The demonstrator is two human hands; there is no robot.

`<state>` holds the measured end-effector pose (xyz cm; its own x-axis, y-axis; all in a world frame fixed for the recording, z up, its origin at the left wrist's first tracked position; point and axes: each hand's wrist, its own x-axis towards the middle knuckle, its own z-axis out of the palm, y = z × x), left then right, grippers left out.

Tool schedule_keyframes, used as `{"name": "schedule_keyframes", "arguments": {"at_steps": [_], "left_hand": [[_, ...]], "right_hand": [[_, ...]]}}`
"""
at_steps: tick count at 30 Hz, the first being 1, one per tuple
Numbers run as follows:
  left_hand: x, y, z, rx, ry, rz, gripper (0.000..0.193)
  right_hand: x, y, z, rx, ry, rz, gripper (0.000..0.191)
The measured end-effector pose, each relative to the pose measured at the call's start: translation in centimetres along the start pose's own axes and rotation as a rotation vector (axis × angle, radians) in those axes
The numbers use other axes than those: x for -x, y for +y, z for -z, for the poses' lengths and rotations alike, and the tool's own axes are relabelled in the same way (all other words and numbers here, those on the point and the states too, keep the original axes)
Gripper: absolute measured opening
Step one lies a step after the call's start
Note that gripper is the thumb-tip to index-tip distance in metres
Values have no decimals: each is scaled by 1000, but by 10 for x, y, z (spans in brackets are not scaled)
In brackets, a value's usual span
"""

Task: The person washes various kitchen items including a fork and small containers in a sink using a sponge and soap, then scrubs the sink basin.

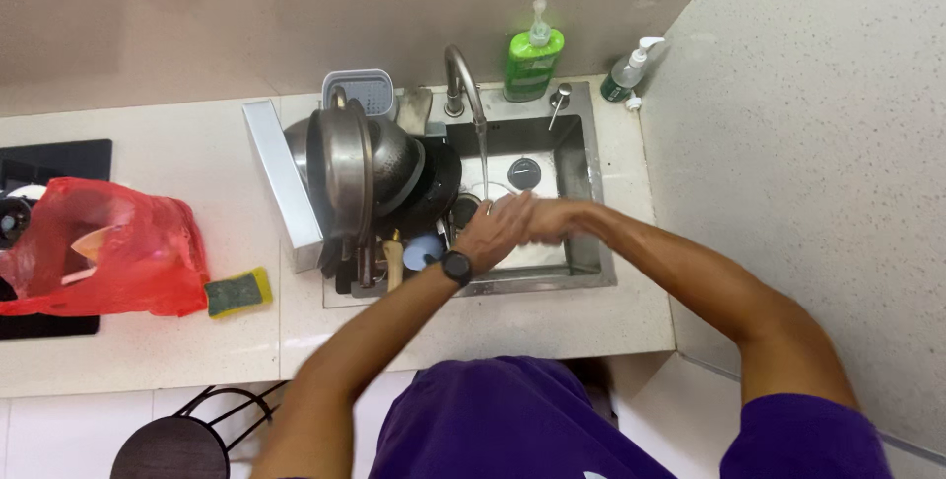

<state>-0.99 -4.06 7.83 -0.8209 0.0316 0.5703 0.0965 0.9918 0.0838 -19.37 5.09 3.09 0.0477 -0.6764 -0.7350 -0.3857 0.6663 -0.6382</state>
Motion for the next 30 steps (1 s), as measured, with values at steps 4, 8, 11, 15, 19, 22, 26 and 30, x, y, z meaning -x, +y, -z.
{"name": "schedule_keyframes", "arguments": {"at_steps": [4, 8, 11, 15, 19, 22, 26, 30], "left_hand": [[-5, -6, -23, 297, -659, 414, 30], [-15, -18, -47, 246, -713, 582, 18], [-21, -15, -59, 363, -675, 778, 21], [-26, -3, -71, 680, -697, 1037, 37], [-23, 16, -80, 972, -427, 1270, 30], [-23, 27, -87, 1296, -326, 1511, 19], [-21, 36, -91, 1663, -253, 1669, 12], [-21, 38, -92, 1672, -177, 1686, 19]], "right_hand": [[-7, -5, -12, 429, 101, 148, 26], [2, -16, -12, 731, 411, 100, 19], [8, -17, 3, 939, 558, 221, 15], [8, -8, 21, 1085, 806, 568, 10], [3, 4, 28, 1009, 949, 809, 10], [1, 8, 26, 870, 1017, 888, 12], [3, 7, 23, 797, 1049, 927, 12], [2, 5, 24, 702, 1043, 964, 17]]}}
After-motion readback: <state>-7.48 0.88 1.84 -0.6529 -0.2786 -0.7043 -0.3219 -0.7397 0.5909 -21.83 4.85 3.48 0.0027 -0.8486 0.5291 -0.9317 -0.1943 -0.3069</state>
